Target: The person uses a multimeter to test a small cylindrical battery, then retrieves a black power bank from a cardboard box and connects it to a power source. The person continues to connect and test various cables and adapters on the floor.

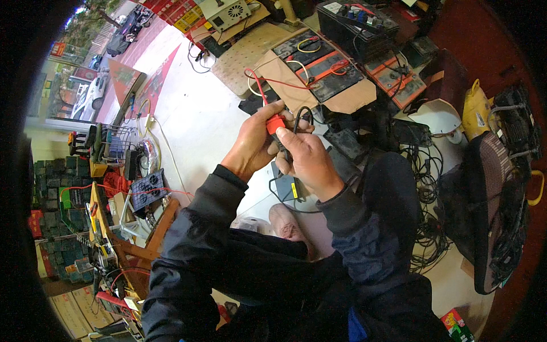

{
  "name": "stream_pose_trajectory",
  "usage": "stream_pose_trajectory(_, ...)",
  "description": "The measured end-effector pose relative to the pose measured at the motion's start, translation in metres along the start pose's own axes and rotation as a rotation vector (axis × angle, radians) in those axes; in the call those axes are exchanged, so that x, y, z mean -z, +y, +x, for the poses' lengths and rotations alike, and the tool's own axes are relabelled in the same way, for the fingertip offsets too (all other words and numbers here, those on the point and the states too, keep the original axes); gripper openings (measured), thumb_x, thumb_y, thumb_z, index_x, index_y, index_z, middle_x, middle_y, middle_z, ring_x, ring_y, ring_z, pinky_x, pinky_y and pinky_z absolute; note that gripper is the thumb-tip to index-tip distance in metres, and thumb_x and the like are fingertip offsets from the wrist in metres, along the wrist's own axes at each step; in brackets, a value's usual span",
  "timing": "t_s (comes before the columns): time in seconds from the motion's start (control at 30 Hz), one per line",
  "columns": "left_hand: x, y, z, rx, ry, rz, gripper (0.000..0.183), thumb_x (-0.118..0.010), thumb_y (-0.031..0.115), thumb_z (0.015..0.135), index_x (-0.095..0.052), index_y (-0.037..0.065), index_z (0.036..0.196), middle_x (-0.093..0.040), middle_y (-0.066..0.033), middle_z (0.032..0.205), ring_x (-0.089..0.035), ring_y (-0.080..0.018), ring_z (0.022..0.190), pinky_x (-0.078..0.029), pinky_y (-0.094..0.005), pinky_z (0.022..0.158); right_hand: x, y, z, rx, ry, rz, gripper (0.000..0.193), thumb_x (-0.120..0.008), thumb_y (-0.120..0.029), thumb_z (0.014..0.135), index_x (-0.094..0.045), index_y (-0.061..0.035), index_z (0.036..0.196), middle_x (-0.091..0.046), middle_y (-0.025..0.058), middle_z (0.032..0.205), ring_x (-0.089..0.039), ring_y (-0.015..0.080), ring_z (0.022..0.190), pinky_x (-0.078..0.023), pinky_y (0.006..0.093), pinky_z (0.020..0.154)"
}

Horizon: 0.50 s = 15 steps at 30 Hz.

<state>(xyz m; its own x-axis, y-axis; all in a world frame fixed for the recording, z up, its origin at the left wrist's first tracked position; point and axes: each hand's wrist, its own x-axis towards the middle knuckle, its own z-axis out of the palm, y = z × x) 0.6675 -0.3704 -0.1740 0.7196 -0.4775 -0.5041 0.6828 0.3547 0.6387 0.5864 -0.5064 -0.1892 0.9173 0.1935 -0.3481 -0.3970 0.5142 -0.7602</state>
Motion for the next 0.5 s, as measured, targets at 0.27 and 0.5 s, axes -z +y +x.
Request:
stream_pose_trajectory(0.27, -0.019, -0.006, -0.009, -0.042, 0.152, -0.102, 0.034, -0.049, 0.032, 0.109, -0.059, 0.003, 0.094, -0.070, -0.0211, 0.090, -0.074, -0.0309, 0.083, -0.062, -0.0340, 0.063, -0.011, -0.005, -0.002, 0.051, -0.013, 0.054, 0.030, -0.060, -0.035, 0.109, -0.065, -0.0056, 0.110, -0.053, -0.0038, 0.084, -0.052, 0.0057, 0.060, -0.033, 0.0195, 0.049)
stream_pose_trajectory(0.5, -0.003, 0.001, -0.008, -0.010, 0.027, 0.065, 0.036, -0.050, 0.034, 0.109, -0.060, 0.003, 0.094, -0.070, -0.0171, 0.088, -0.072, -0.0269, 0.079, -0.061, -0.0346, 0.068, -0.004, -0.010, -0.002, 0.083, -0.093, -0.025, 0.031, -0.059, -0.036, 0.109, -0.065, -0.0057, 0.108, -0.055, -0.0032, 0.082, -0.049, 0.0039, 0.057, -0.035, 0.0194, 0.050)
